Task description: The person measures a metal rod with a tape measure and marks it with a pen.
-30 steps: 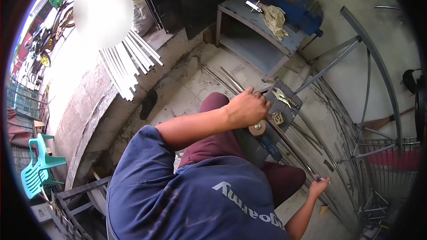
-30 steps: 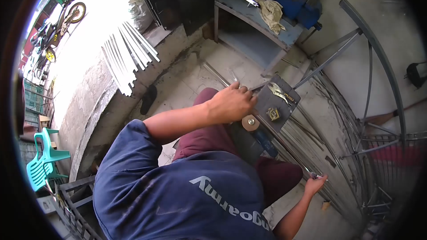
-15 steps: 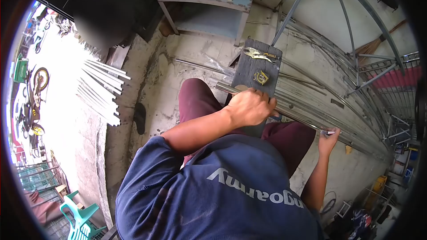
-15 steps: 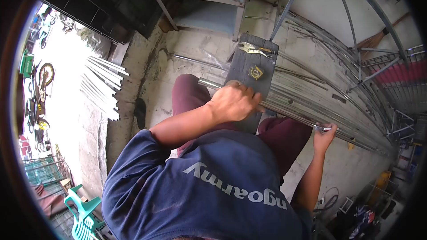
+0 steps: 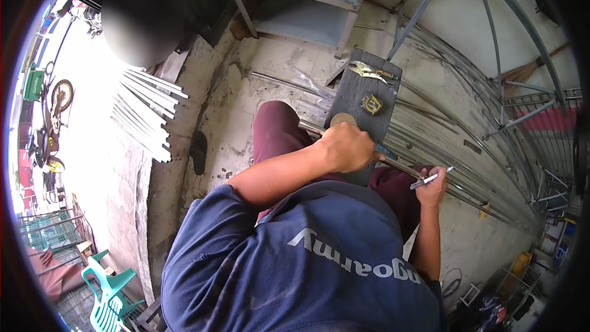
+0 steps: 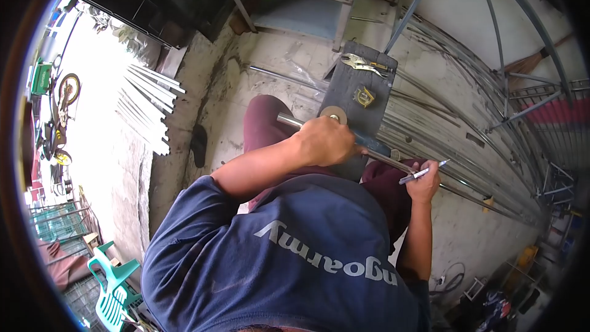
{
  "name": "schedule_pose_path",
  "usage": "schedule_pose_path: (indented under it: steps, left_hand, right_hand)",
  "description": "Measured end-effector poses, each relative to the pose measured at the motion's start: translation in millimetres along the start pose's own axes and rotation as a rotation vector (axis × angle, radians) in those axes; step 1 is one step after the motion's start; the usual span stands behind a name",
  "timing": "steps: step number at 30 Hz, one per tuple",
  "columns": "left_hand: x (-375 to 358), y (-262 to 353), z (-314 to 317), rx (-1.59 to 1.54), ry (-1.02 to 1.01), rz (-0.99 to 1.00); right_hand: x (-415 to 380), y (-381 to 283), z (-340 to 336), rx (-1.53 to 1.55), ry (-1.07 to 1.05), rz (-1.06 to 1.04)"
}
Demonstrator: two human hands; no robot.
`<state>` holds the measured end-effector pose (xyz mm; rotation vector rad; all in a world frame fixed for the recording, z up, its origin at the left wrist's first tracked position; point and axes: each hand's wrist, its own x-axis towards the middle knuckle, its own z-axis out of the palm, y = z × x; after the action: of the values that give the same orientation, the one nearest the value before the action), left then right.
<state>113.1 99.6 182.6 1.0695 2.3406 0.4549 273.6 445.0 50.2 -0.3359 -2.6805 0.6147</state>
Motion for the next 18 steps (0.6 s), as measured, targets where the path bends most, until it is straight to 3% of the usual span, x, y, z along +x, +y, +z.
schedule_pose_path:
  steps: [6, 10, 13, 18]
  left_hand:
    - [2.4, -6.4, 13.6, -0.008, -0.035, -0.033]
    - [2.4, -10.6, 39.0, 0.068, 0.077, 0.029]
    - [2.7, -8.0, 78.5, 0.378, 0.584, 0.137]
    - [11.7, -12.1, 81.0, 0.242, 0.436, 0.094]
  right_hand:
    - [-1.2, 6.2, 4.6, -0.009, -0.099, 0.003]
    - [5.9, 3.9, 2.4, -0.002, -0.154, -0.048]
    - [22.3, -9.3, -11.2, -0.033, -0.341, 0.039]
    - [38.9, -18.5, -20.8, -0.020, -0.491, 0.063]
